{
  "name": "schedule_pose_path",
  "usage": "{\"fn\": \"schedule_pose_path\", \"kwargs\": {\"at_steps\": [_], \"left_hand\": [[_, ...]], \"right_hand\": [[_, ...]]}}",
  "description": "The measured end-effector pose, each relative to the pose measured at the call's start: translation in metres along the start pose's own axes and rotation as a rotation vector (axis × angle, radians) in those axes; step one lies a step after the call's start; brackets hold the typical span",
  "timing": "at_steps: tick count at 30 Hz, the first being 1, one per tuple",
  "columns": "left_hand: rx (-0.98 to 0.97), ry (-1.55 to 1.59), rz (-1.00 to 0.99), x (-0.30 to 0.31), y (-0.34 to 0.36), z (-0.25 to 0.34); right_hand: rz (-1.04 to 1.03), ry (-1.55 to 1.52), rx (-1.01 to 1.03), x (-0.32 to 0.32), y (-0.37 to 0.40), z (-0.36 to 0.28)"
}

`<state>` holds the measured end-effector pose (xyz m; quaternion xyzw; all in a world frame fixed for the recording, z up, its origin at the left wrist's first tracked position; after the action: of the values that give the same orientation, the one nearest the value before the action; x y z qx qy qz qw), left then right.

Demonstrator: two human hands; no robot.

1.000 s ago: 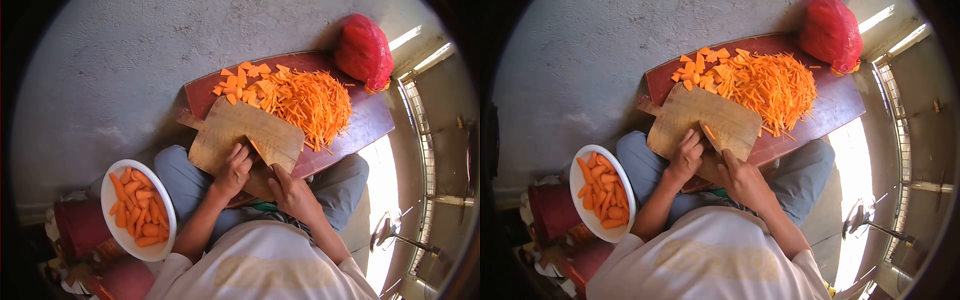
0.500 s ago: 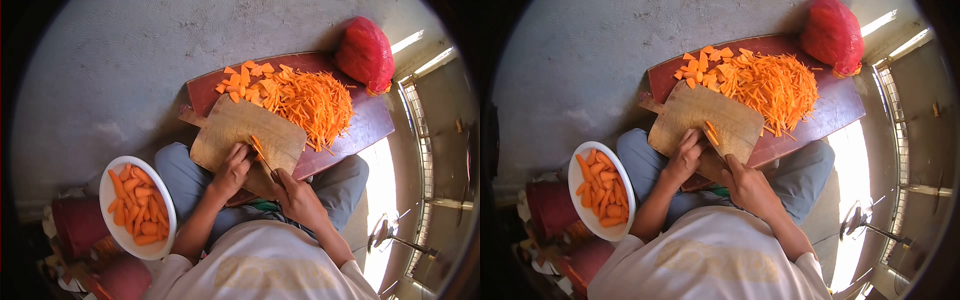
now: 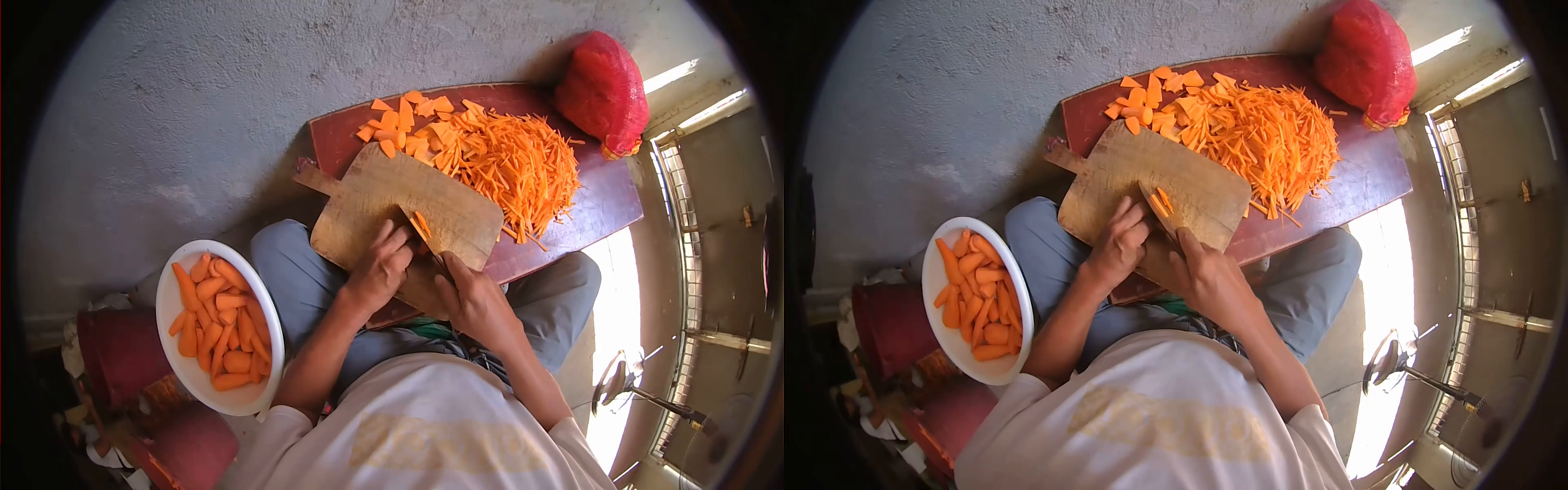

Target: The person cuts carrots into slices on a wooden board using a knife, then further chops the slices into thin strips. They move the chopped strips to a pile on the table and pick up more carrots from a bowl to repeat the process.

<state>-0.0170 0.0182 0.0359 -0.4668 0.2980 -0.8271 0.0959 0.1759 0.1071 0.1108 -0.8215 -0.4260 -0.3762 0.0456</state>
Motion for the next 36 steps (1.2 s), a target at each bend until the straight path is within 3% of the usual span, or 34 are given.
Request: {"fn": "schedule_pose_path", "kwargs": {"at_steps": [7, 21, 24, 30, 36], "left_hand": [[0.089, 0.081, 0.056, 0.0, 0.004, 0.003], [0.054, -0.008, 0.068, 0.003, 0.003, 0.001], [0.027, 0.021, 0.152, 0.007, -0.003, 0.003], [0.092, -0.025, 0.042, 0.004, 0.006, 0.003], [0.06, 0.049, 0.161, 0.006, 0.006, -0.001]], "right_hand": [[-0.019, -0.015, 0.007, 0.001, 0.013, -0.002], [0.009, -0.045, 0.081, -0.002, -0.006, -0.007], [-0.074, -0.04, -0.043, 0.011, 0.007, -0.012], [-0.02, -0.016, 0.021, -0.003, -0.004, -0.008], [-0.047, -0.072, 0.001, 0.01, 0.008, -0.012]]}}
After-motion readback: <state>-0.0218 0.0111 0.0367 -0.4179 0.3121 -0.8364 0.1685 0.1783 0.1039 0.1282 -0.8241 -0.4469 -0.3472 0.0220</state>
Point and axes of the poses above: each hand's wrist, its own y-axis away from the middle knuckle, its own x-axis out of the back of the hand, z = x × y, the point moved 2 cm from there along -y, towards the middle knuckle, and after that the axes turned 14 degrees about -x, right-handed, at the moved point
